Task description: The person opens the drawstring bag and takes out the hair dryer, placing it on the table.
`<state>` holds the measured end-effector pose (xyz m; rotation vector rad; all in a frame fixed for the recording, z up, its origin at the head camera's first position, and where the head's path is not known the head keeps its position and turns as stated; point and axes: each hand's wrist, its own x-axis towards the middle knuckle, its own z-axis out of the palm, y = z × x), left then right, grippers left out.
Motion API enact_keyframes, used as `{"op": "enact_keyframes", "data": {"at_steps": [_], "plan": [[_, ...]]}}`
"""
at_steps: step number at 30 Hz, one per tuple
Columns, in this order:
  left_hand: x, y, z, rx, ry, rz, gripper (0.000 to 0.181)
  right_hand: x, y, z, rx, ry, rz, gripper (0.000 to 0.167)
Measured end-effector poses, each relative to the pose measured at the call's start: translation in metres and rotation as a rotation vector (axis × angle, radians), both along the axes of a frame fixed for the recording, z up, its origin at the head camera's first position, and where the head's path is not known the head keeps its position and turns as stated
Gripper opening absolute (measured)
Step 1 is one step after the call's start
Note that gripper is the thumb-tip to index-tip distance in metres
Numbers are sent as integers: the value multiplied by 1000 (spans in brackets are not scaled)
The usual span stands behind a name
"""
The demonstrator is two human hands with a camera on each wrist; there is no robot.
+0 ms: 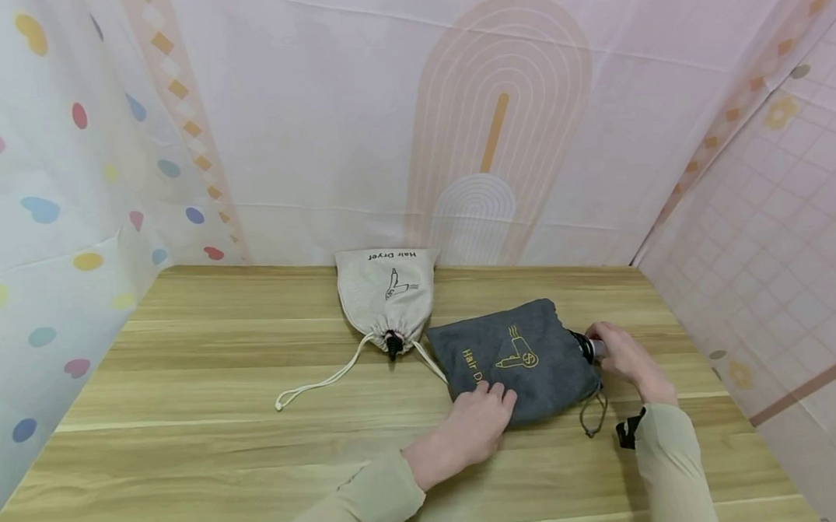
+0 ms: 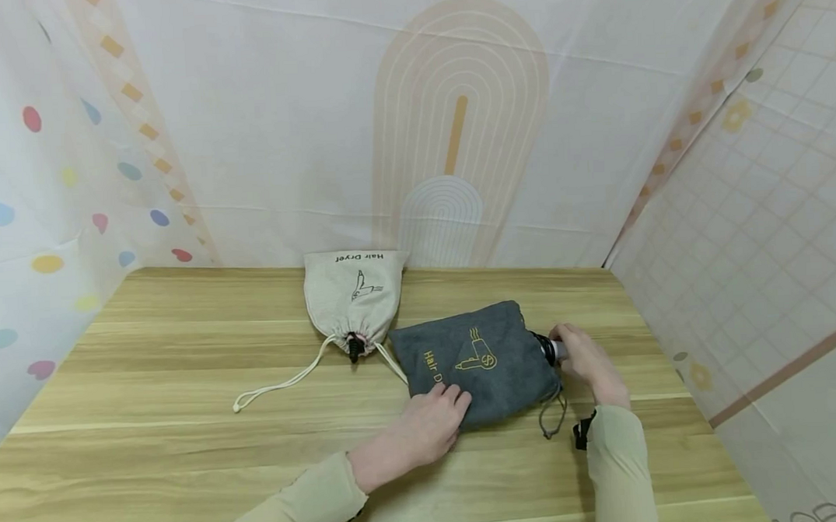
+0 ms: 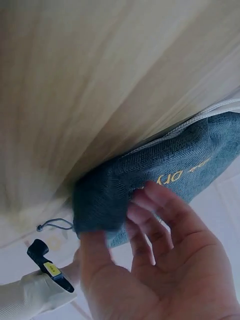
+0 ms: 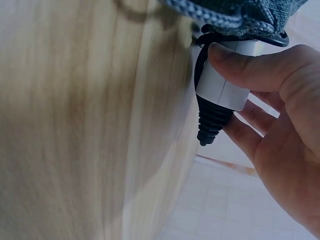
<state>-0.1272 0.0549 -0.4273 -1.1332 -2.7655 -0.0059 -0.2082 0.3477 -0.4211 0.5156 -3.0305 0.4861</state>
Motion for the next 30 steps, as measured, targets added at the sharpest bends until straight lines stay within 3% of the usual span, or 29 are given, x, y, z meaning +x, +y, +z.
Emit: {"op": "enact_keyframes", "data": {"at_steps": [7, 12, 24, 30], "plan": [[-6, -3, 1, -18, 48, -1, 20, 1, 1, 1, 21, 36, 16, 33], [-15, -10, 2, -16, 50, -2, 21, 1, 7, 0, 22, 45, 11, 35], [-40, -32, 5, 3, -29, 34, 32, 3, 21, -2, 20, 70, 20, 35], [-49, -40, 3, 11, -18, 86, 34, 5, 23, -1, 36, 47, 5, 35]]}}
